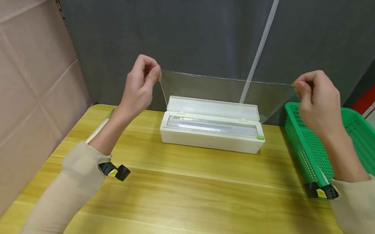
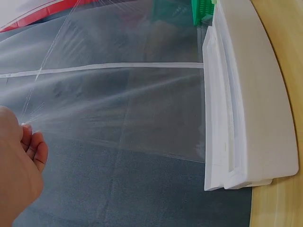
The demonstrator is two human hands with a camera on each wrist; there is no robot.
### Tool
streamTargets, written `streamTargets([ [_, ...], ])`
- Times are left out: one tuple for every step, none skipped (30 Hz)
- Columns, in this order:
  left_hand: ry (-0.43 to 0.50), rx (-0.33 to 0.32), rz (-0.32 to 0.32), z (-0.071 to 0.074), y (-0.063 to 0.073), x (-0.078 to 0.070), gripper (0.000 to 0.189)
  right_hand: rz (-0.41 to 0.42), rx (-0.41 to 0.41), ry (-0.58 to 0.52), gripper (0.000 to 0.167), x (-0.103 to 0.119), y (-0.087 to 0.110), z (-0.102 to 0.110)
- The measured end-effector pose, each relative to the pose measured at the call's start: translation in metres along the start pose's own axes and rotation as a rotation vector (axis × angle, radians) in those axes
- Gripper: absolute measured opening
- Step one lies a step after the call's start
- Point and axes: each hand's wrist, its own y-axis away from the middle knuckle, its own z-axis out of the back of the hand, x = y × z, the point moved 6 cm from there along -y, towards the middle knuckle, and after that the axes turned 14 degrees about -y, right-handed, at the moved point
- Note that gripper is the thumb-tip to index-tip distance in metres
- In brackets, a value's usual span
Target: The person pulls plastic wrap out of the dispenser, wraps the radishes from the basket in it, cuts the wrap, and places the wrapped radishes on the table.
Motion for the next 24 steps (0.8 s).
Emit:
streamTargets([
  [0.015, 0.003, -0.003, 0.001, 0.002, -0.001, 0.014, 0.015, 0.003, -0.004, 0.017, 0.002, 0.004, 0.001],
  [0.033, 0.007, -0.007, 0.001, 0.005, -0.002, 0.014, 0.033, 0.007, -0.009, 0.015, 0.003, 0.008, 0.002],
  [0.051, 0.011, -0.013, 0.002, 0.008, -0.003, 0.013, 0.049, 0.011, -0.012, 0.013, 0.004, 0.012, 0.003],
  [0.069, 0.014, -0.018, 0.002, 0.010, -0.004, 0.013, 0.060, 0.015, -0.017, 0.011, 0.006, 0.015, 0.004],
  [0.091, 0.016, -0.023, 0.003, 0.013, -0.005, 0.012, 0.078, 0.021, -0.024, 0.010, 0.007, 0.019, 0.005],
  [0.118, 0.016, -0.026, 0.003, 0.015, -0.006, 0.010, 0.094, 0.024, -0.032, 0.009, 0.008, 0.023, 0.006],
  [0.146, 0.016, -0.029, 0.004, 0.017, -0.007, 0.009, 0.103, 0.028, -0.041, 0.008, 0.009, 0.026, 0.007],
  [0.171, 0.015, -0.032, 0.004, 0.019, -0.008, 0.008, 0.113, 0.033, -0.052, 0.007, 0.010, 0.030, 0.008],
  [0.198, 0.013, -0.030, 0.005, 0.021, -0.008, 0.007, 0.120, 0.038, -0.064, 0.007, 0.011, 0.033, 0.008],
  [0.223, 0.013, -0.027, 0.005, 0.023, -0.009, 0.007, 0.131, 0.044, -0.075, 0.006, 0.012, 0.037, 0.008],
  [0.244, 0.014, -0.026, 0.005, 0.024, -0.010, 0.006, 0.140, 0.052, -0.088, 0.006, 0.012, 0.040, 0.008],
  [0.263, 0.019, -0.025, 0.006, 0.026, -0.010, 0.006, 0.146, 0.057, -0.098, 0.006, 0.013, 0.044, 0.009],
  [0.278, 0.026, -0.026, 0.006, 0.028, -0.011, 0.007, 0.153, 0.063, -0.109, 0.006, 0.014, 0.047, 0.009],
  [0.293, 0.033, -0.026, 0.006, 0.030, -0.012, 0.007, 0.162, 0.072, -0.117, 0.006, 0.015, 0.051, 0.009],
  [0.310, 0.042, -0.026, 0.005, 0.033, -0.012, 0.008, 0.169, 0.082, -0.127, 0.006, 0.015, 0.055, 0.009],
  [0.322, 0.051, -0.027, 0.005, 0.035, -0.013, 0.009, 0.172, 0.092, -0.136, 0.005, 0.015, 0.059, 0.009],
  [0.335, 0.061, -0.026, 0.005, 0.037, -0.013, 0.011, 0.177, 0.101, -0.148, 0.005, 0.016, 0.062, 0.009],
  [0.348, 0.070, -0.025, 0.005, 0.040, -0.014, 0.013, 0.182, 0.107, -0.159, 0.004, 0.016, 0.065, 0.009],
  [0.357, 0.079, -0.024, 0.006, 0.043, -0.014, 0.015, 0.185, 0.114, -0.175, 0.004, 0.016, 0.069, 0.009],
  [0.363, 0.087, -0.022, 0.006, 0.046, -0.014, 0.017, 0.187, 0.123, -0.188, 0.004, 0.016, 0.072, 0.008],
  [0.369, 0.097, -0.019, 0.006, 0.048, -0.014, 0.019, 0.183, 0.134, -0.201, 0.005, 0.016, 0.075, 0.008],
  [0.373, 0.106, -0.015, 0.006, 0.051, -0.014, 0.021, 0.184, 0.143, -0.212, 0.005, 0.016, 0.078, 0.007],
  [0.378, 0.114, -0.011, 0.007, 0.054, -0.014, 0.022, 0.188, 0.152, -0.224, 0.006, 0.017, 0.081, 0.007],
  [0.381, 0.124, -0.007, 0.007, 0.057, -0.014, 0.022, 0.188, 0.161, -0.236, 0.006, 0.017, 0.084, 0.006],
])
